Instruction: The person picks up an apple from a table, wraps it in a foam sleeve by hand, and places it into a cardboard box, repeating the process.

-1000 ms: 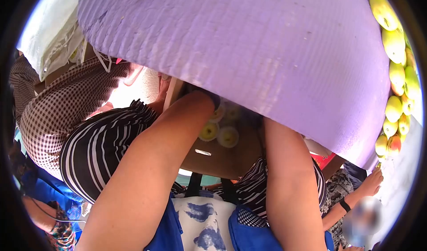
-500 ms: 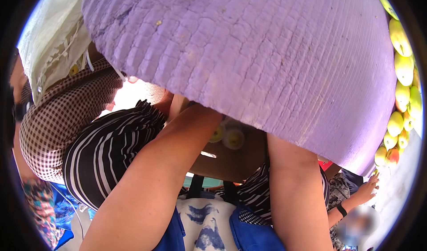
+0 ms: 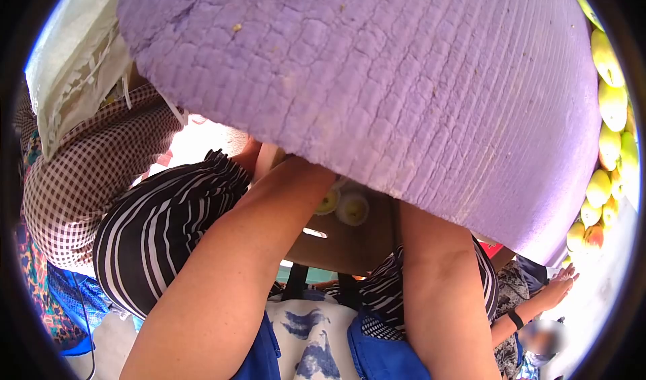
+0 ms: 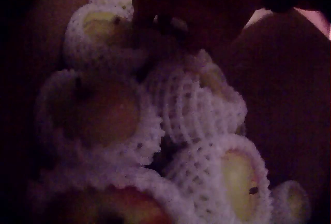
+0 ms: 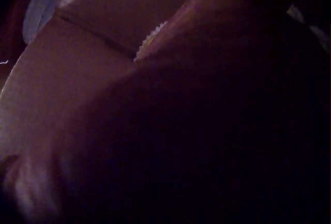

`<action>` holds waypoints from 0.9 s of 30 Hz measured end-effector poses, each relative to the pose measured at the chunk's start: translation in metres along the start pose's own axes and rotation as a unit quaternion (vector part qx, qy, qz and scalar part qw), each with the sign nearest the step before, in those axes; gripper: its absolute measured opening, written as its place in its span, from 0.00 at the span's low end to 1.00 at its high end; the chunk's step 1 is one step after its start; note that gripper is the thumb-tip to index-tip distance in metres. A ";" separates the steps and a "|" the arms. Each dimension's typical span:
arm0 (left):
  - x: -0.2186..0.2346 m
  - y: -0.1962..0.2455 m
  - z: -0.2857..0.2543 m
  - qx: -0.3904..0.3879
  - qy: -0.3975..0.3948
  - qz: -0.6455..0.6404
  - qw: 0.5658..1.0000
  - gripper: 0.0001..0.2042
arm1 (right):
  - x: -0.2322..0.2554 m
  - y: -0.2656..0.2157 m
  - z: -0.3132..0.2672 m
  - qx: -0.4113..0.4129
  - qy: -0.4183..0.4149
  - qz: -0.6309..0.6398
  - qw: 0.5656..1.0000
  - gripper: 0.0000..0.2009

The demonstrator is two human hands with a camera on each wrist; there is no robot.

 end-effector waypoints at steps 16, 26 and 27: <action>0.013 -0.002 -0.008 0.047 -0.035 -0.035 0.998 0.18 | -0.088 -0.326 -0.036 -0.049 -0.185 0.254 0.948 0.20; 0.102 0.017 -0.029 -0.013 -0.164 0.062 0.984 0.13 | -0.129 -0.550 -0.078 -0.114 -0.287 0.489 0.816 0.16; 0.097 0.013 -0.028 -0.014 -0.108 0.033 0.994 0.12 | -0.127 -0.551 -0.078 -0.120 -0.288 0.489 0.814 0.15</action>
Point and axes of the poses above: each hand's wrist, its own z-axis towards the middle knuckle, its own x-axis out of the back of the hand, y = z × x, the point moved 3 cm from there along z, towards the middle knuckle, and after that the axes turned 8 degrees about z, right-handed, at the moved point
